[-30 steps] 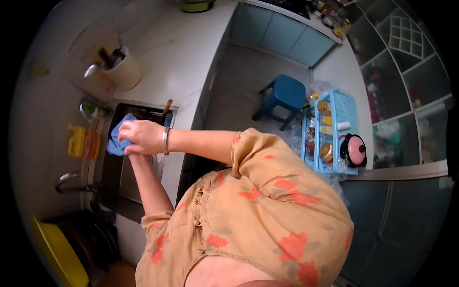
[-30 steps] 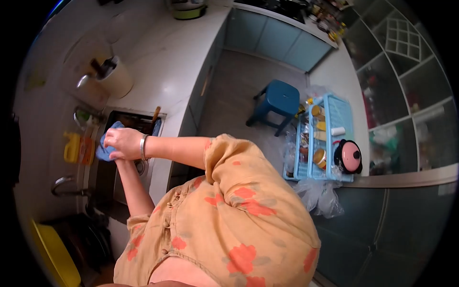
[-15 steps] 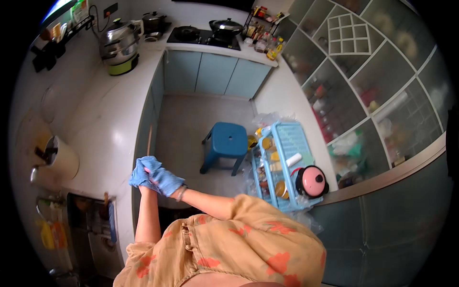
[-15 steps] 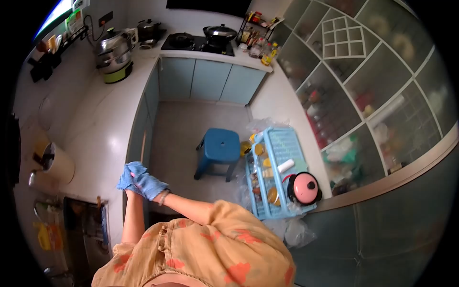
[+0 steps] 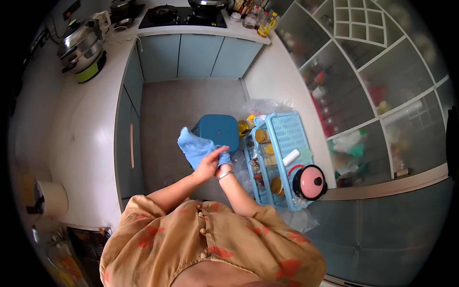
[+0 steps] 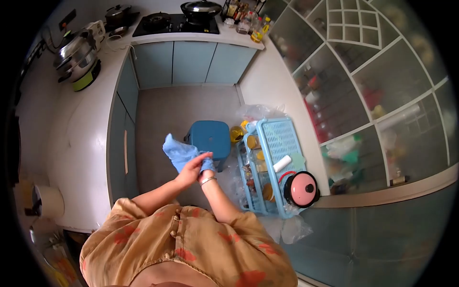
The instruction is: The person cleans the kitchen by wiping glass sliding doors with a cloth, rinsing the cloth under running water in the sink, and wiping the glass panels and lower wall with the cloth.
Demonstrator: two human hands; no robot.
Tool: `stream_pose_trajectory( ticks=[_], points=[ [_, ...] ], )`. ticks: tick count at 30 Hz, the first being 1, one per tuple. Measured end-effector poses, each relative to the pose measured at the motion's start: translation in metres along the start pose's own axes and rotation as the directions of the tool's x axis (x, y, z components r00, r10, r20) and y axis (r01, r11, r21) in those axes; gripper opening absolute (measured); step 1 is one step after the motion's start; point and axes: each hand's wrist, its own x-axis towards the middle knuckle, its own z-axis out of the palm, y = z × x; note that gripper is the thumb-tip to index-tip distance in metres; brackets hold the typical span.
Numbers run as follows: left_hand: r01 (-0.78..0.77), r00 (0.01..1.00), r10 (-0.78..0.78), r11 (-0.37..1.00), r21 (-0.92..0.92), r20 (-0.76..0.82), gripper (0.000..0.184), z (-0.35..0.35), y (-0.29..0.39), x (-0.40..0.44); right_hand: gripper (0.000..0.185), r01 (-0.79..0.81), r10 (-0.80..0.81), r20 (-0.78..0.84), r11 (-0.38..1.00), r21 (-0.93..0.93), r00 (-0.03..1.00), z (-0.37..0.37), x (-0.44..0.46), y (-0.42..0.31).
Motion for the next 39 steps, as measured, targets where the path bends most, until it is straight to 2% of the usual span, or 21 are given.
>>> stream_pose_trajectory(
  ticks=[1, 2, 5, 6, 7, 8, 9, 10, 11, 13, 14, 16, 17, 18, 21, 22, 24, 28, 31, 34, 39],
  points=[
    [-0.194, 0.974, 0.160, 0.954, 0.229, 0.161, 0.058, -0.006, -0.001, 0.014, 0.051, 0.032, -0.032, -0.016, 0.999, 0.003, 0.999, 0.006, 0.012, -0.008],
    [-0.217, 0.952, 0.107, 0.896, 0.388, 0.286, 0.058, -0.015, 0.011, 0.026, 0.050, 0.066, -0.066, -0.029, 0.998, 0.007, 0.997, 0.013, 0.025, -0.020],
    [-0.287, 0.885, 0.098, 0.885, 0.367, 0.456, 0.053, -0.052, 0.034, 0.073, 0.048, 0.145, -0.140, -0.104, 0.989, 0.034, 0.985, 0.020, 0.053, -0.042],
    [-0.314, 0.860, 0.123, 0.893, 0.323, 0.496, 0.052, -0.071, 0.056, 0.090, 0.043, 0.213, -0.209, 0.145, 0.977, -0.012, 0.967, 0.015, 0.062, -0.052],
    [-0.331, 0.832, 0.077, 0.864, 0.380, 0.549, 0.047, -0.094, 0.058, 0.106, 0.045, 0.275, -0.272, 0.288, 0.961, 0.034, 0.918, 0.003, 0.084, -0.063],
    [-0.373, 0.825, 0.108, 0.842, 0.390, 0.555, 0.040, -0.118, 0.068, 0.118, 0.043, 0.362, -0.372, 0.246, 0.928, 0.085, 0.895, 0.024, 0.074, -0.072],
    [-0.358, 0.851, 0.072, 0.804, 0.474, 0.520, 0.037, -0.145, 0.078, 0.129, 0.046, 0.293, -0.293, -0.008, 0.956, 0.000, 0.956, 0.028, 0.075, -0.088],
    [-0.350, 0.873, 0.047, 0.755, 0.555, 0.486, 0.033, -0.175, 0.085, 0.140, 0.054, 0.116, -0.163, 0.414, 0.984, 0.136, 0.896, 0.025, 0.074, -0.105],
    [-0.253, 0.921, 0.002, 0.763, 0.595, 0.388, 0.030, -0.206, 0.086, 0.148, 0.062, 0.327, -0.328, -0.033, 0.945, -0.033, 0.944, 0.056, 0.053, -0.111],
    [-0.013, 0.982, -0.109, 0.773, 0.635, 0.153, 0.024, -0.273, 0.077, 0.161, 0.065, 0.410, -0.434, -0.169, 0.898, -0.157, 0.885, 0.041, 0.049, -0.130],
    [0.133, 0.982, -0.186, 0.767, 0.627, 0.019, 0.022, -0.309, 0.063, 0.163, 0.064, 0.433, -0.447, -0.190, 0.895, -0.110, 0.874, 0.028, 0.048, -0.136],
    [0.137, 0.991, -0.088, 0.680, 0.720, -0.105, 0.021, -0.380, 0.025, 0.162, 0.060, 0.508, -0.503, -0.390, 0.856, -0.100, 0.771, 0.016, 0.040, -0.139],
    [0.212, 0.977, -0.130, 0.673, 0.709, -0.168, 0.021, -0.405, 0.020, 0.162, 0.057, 0.535, -0.530, -0.458, 0.834, -0.133, 0.713, 0.015, 0.033, -0.138],
    [0.289, 0.957, -0.175, 0.659, 0.694, -0.232, 0.022, -0.422, 0.017, 0.160, 0.057, 0.535, -0.528, -0.470, 0.835, -0.131, 0.708, 0.010, 0.028, -0.136],
    [0.368, 0.927, -0.223, 0.697, 0.615, -0.302, 0.022, -0.445, 0.010, 0.164, 0.047, 0.534, -0.496, -0.542, 0.839, -0.099, 0.679, 0.001, 0.018, -0.123],
    [0.368, 0.928, -0.227, 0.697, 0.615, -0.297, 0.022, -0.443, 0.011, 0.167, 0.047, 0.535, -0.495, -0.547, 0.839, -0.099, 0.675, 0.002, 0.018, -0.118],
    [0.379, 0.924, -0.245, 0.695, 0.611, -0.294, 0.021, -0.432, 0.010, 0.172, 0.046, 0.587, -0.568, -0.603, 0.786, -0.196, 0.560, -0.001, 0.023, -0.108],
    [0.338, 0.939, -0.305, 0.717, 0.610, -0.161, 0.021, -0.407, 0.016, 0.184, 0.047, 0.603, -0.513, -0.543, 0.797, -0.016, 0.665, -0.032, 0.043, -0.104],
    [0.306, 0.949, -0.279, 0.700, 0.645, -0.148, 0.020, -0.396, 0.022, 0.193, 0.046, 0.550, -0.479, -0.511, 0.835, -0.015, 0.714, -0.025, 0.051, -0.106],
    [0.324, 0.942, -0.300, 0.682, 0.655, -0.153, 0.020, -0.395, 0.015, 0.201, 0.046, 0.517, -0.426, -0.542, 0.856, 0.017, 0.724, -0.027, 0.066, -0.110],
    [0.285, 0.953, -0.271, 0.670, 0.685, -0.132, 0.020, -0.388, 0.005, 0.218, 0.052, 0.573, -0.517, -0.461, 0.819, -0.021, 0.721, -0.053, 0.097, -0.105]
  ],
)
